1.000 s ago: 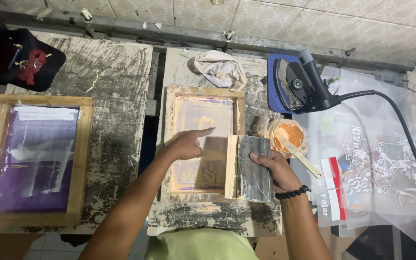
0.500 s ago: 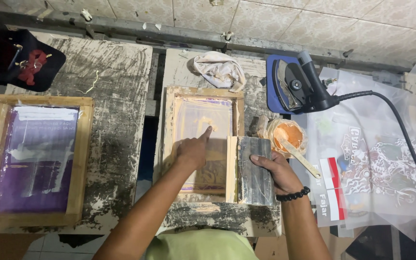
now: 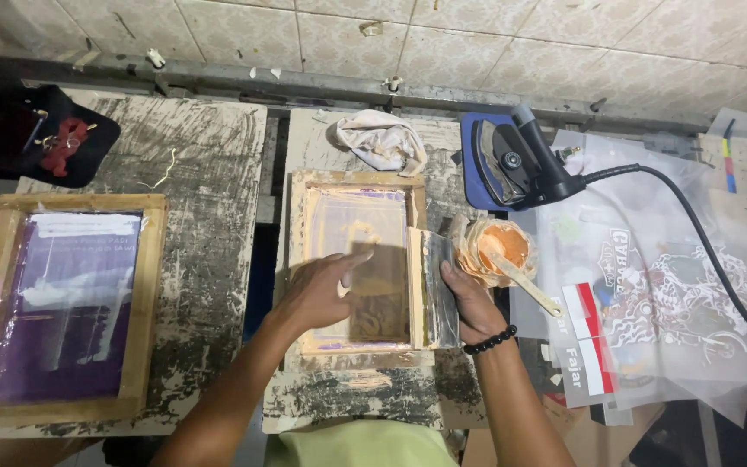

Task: The person uses a squeegee to spread orange ink across a screen printing frame placed over a purple fabric. They repeatedly pull the squeegee across the screen to ensure even ink coverage, then lift the frame to reveal the printed design on the fabric.

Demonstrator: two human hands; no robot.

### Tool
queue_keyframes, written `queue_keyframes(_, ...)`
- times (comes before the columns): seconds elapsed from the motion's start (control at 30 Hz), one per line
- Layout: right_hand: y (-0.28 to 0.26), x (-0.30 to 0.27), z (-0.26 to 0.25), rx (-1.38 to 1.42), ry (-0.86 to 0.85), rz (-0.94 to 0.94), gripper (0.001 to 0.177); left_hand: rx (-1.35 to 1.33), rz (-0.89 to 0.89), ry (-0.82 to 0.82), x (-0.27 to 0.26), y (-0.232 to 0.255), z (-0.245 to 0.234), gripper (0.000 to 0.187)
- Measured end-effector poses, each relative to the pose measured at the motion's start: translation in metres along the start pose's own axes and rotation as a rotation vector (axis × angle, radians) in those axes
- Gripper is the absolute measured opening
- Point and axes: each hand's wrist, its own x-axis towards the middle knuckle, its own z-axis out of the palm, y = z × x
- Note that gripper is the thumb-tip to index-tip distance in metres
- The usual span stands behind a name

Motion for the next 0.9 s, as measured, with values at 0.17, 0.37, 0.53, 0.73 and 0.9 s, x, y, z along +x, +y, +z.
queue_keyframes(0.17,-0.020,-0.043,0.065,0.107,0.007,0.157,0.048,0.154,0.317,0.156,-0.050,0.022,0.001,0.090)
queue_keyframes(0.37,0.006,-0.017,0.036,0.147,-0.480,0.265,0.054,0.442,0.559,0.151,-0.073,-0.011,0.047,0.101)
queue_keyframes(0.53,-0.002,-0.031,0.054,-0.023,-0.278,0.245,0.058,0.424,0.566,0.084,-0.079,-0.005,0.039,0.104)
queue_keyframes(0.73,-0.004,-0.036,0.060,-0.119,-0.159,0.282,0.063,0.512,0.445,-0.024,-0.073,-0.016,0.040,0.101)
queue_keyframes(0.9,0.016,-0.020,0.038,-0.118,-0.062,0.215,0.048,0.377,0.361,-0.022,-0.061,-0.014,0.017,0.101)
